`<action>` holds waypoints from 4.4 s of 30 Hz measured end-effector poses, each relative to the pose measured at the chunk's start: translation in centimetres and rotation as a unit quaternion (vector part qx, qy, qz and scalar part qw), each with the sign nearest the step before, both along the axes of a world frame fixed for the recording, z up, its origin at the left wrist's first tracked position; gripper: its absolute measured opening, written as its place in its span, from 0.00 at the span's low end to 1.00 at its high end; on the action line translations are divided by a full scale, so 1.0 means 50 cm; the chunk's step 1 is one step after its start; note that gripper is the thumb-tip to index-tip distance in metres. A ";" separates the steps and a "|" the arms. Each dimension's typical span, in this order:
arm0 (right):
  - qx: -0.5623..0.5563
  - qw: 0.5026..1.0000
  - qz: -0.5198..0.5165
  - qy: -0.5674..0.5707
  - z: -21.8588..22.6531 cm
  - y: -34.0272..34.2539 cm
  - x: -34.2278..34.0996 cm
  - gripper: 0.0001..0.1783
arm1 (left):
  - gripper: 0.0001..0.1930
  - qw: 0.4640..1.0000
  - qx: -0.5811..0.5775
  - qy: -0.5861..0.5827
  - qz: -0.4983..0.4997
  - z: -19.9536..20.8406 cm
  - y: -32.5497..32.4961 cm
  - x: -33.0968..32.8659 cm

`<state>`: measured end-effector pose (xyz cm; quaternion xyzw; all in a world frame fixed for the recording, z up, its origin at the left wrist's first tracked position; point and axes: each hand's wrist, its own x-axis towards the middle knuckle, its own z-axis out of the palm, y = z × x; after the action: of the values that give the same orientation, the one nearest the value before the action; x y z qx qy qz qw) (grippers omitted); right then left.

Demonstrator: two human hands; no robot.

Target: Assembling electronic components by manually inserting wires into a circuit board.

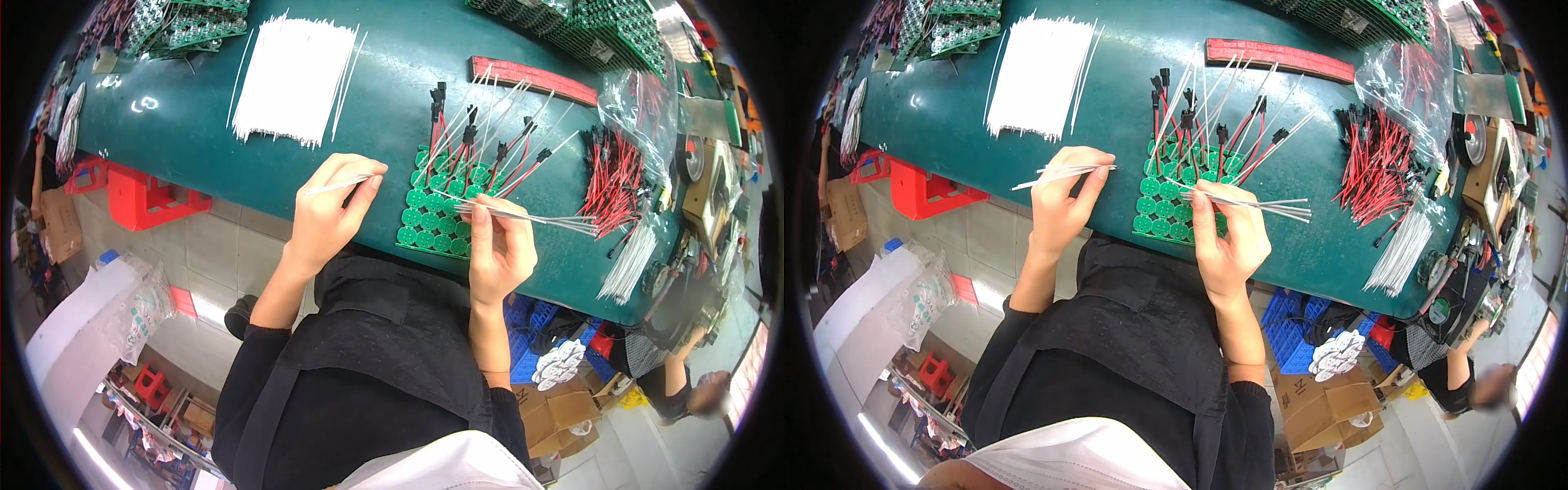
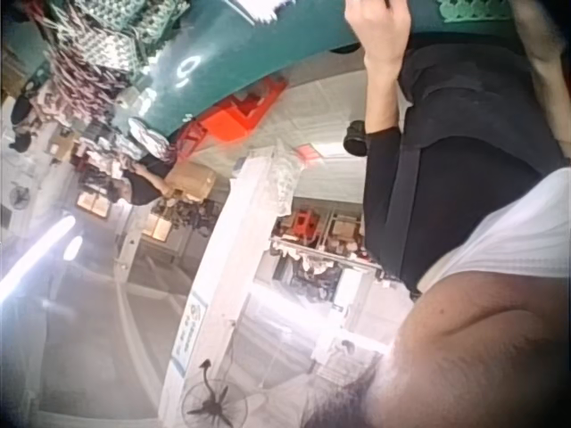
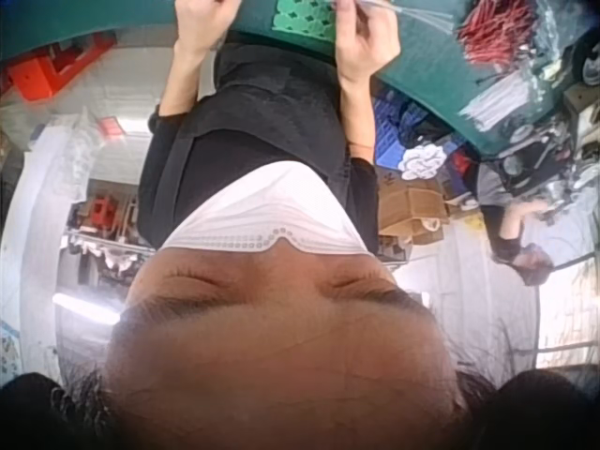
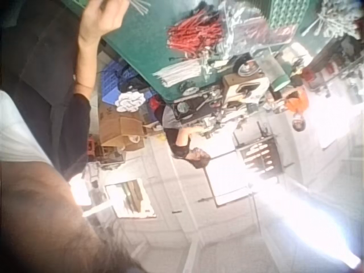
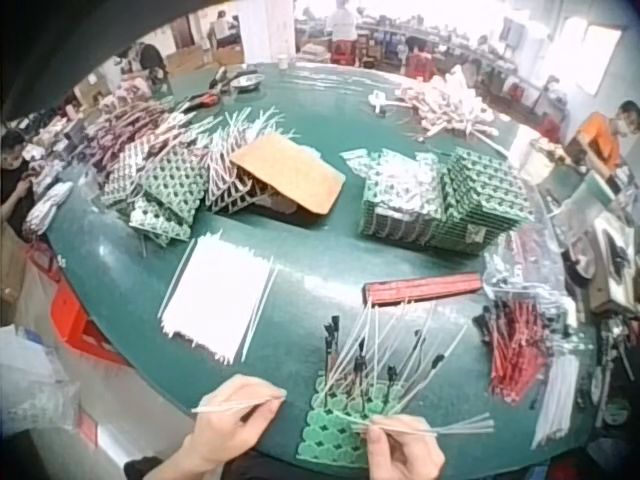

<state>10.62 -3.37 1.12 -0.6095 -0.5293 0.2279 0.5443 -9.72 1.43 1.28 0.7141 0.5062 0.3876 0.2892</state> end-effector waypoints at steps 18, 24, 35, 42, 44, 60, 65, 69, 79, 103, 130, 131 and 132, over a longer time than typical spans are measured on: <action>-0.009 1.000 -0.005 0.011 -0.001 0.000 -0.001 0.06 | 0.08 0.998 0.055 0.013 0.002 -0.014 0.002 0.015; 0.009 0.996 0.025 -0.090 0.022 0.025 -0.009 0.08 | 0.08 1.000 0.008 0.007 -0.001 -0.012 -0.005 0.018; -0.046 0.999 -0.026 -0.007 -0.021 -0.006 0.004 0.05 | 0.06 0.990 -0.041 -0.127 -0.043 -0.009 -0.026 0.080; -0.033 0.994 -0.016 -0.106 -0.020 0.003 0.000 0.06 | 0.05 0.997 0.027 -0.070 -0.035 -0.021 -0.018 0.108; -0.028 0.993 -0.016 -0.116 -0.021 0.004 0.002 0.06 | 0.06 0.997 0.037 -0.063 -0.040 -0.024 -0.015 0.107; 0.042 0.976 0.024 -0.213 -0.023 0.016 0.001 0.09 | 0.08 0.996 0.047 -0.061 -0.046 -0.035 -0.016 0.112; 0.026 0.969 0.021 -0.244 -0.022 0.013 -0.003 0.09 | 0.09 0.997 0.048 -0.052 -0.043 -0.032 -0.016 0.115; 0.002 0.983 -0.014 -0.184 -0.011 0.001 0.006 0.10 | 0.14 0.996 0.069 0.035 -0.046 -0.020 -0.019 0.121; -0.005 0.986 -0.045 -0.158 -0.022 0.001 0.024 0.07 | 0.22 0.987 0.118 0.090 -0.065 -0.010 -0.010 0.129; 0.010 0.979 -0.020 -0.205 -0.023 -0.004 0.029 0.12 | 0.09 0.996 0.060 -0.041 -0.050 -0.028 -0.019 0.151; -0.030 0.990 -0.037 -0.129 -0.023 -0.045 0.055 0.07 | 0.17 0.993 0.060 -0.070 -0.080 -0.015 -0.023 0.165; -0.031 0.990 -0.038 -0.129 -0.025 -0.045 0.056 0.07 | 0.14 0.992 0.025 -0.084 -0.087 -0.015 -0.030 0.161; -0.026 0.991 -0.036 -0.130 -0.026 -0.045 0.056 0.07 | 0.10 0.991 -0.009 -0.097 -0.095 -0.016 -0.035 0.160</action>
<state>13.41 -5.62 -0.21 -0.6666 -0.5669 0.1405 0.4631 -1.74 -0.32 0.49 0.7149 0.4095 0.4214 0.3790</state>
